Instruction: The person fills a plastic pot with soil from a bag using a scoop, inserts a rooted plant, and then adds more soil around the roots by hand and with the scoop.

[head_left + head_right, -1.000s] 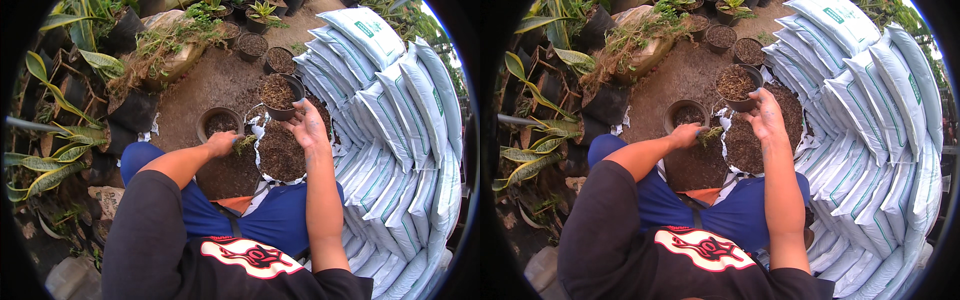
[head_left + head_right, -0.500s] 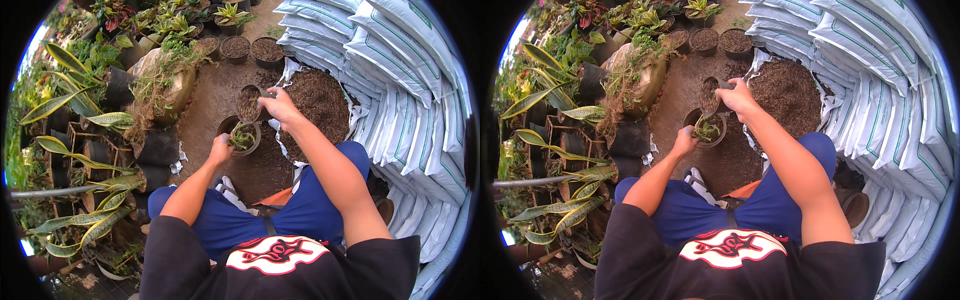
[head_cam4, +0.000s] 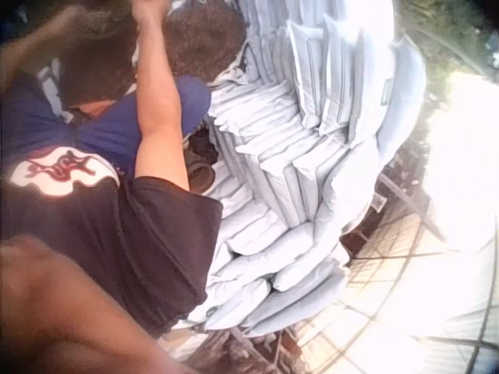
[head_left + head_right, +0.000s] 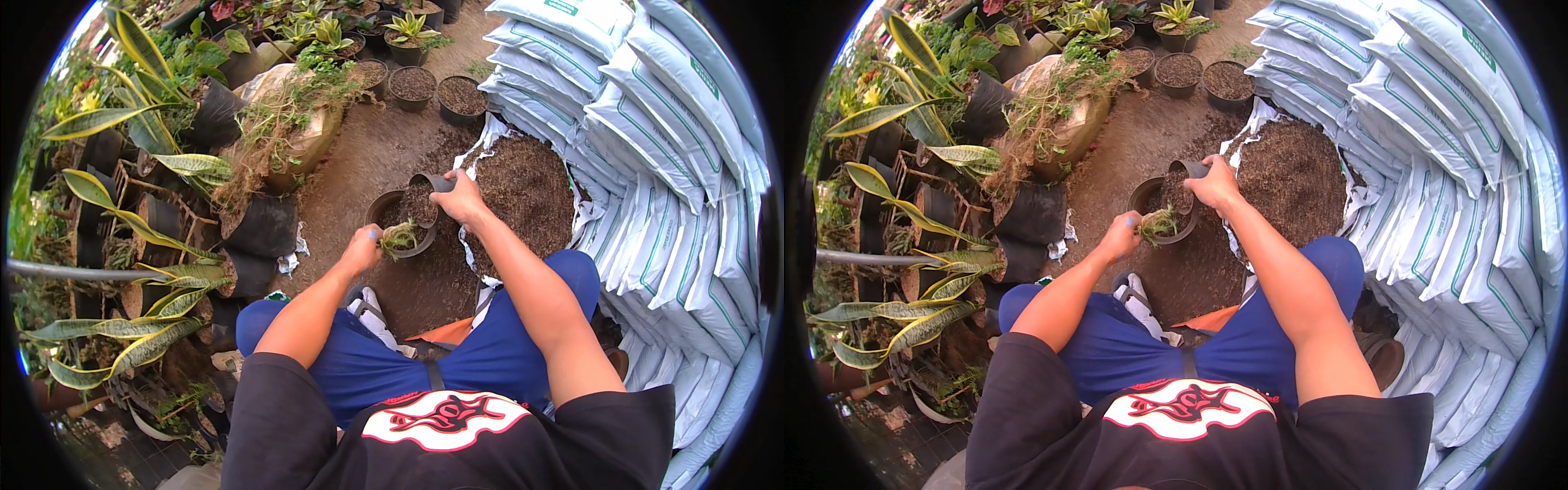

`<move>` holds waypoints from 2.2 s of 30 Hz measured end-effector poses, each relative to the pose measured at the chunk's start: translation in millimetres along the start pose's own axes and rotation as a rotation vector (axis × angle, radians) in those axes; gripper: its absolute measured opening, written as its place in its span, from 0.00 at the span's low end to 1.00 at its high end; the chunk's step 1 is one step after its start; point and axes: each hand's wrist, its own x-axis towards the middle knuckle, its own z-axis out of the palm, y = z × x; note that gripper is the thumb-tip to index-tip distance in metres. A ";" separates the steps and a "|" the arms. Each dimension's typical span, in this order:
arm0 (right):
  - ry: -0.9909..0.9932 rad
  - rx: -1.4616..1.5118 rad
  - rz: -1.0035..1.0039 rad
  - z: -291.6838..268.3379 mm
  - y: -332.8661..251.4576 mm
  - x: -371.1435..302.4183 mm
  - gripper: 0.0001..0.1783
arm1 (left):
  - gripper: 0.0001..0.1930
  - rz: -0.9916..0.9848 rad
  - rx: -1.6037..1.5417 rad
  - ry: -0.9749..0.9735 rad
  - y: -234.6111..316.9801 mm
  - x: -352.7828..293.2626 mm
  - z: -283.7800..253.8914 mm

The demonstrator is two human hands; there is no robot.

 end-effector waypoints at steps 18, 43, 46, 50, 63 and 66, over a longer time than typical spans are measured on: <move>-0.048 -0.101 -0.209 3.0 -9.7 2.3 0.39 | 0.23 0.183 0.280 -0.348 51.5 -9.6 0.9; -0.111 -0.239 -0.339 3.8 -16.0 7.7 0.39 | 0.45 -0.221 0.325 -0.627 59.2 -3.3 29.2; -0.029 -0.204 -0.356 9.1 -15.2 3.8 0.38 | 0.47 -0.194 0.292 -0.671 55.3 -2.1 29.3; -0.108 -0.227 -0.375 8.1 -18.9 4.8 0.38 | 0.50 -0.148 0.317 -0.695 56.0 -3.8 24.0; -0.015 -0.264 -0.399 9.3 -20.6 -0.9 0.38 | 0.26 -0.159 0.393 -0.183 44.7 5.1 4.8; -0.036 -0.163 -0.271 3.4 -19.3 3.1 0.37 | 0.26 -0.139 0.588 -0.189 29.0 10.9 -10.4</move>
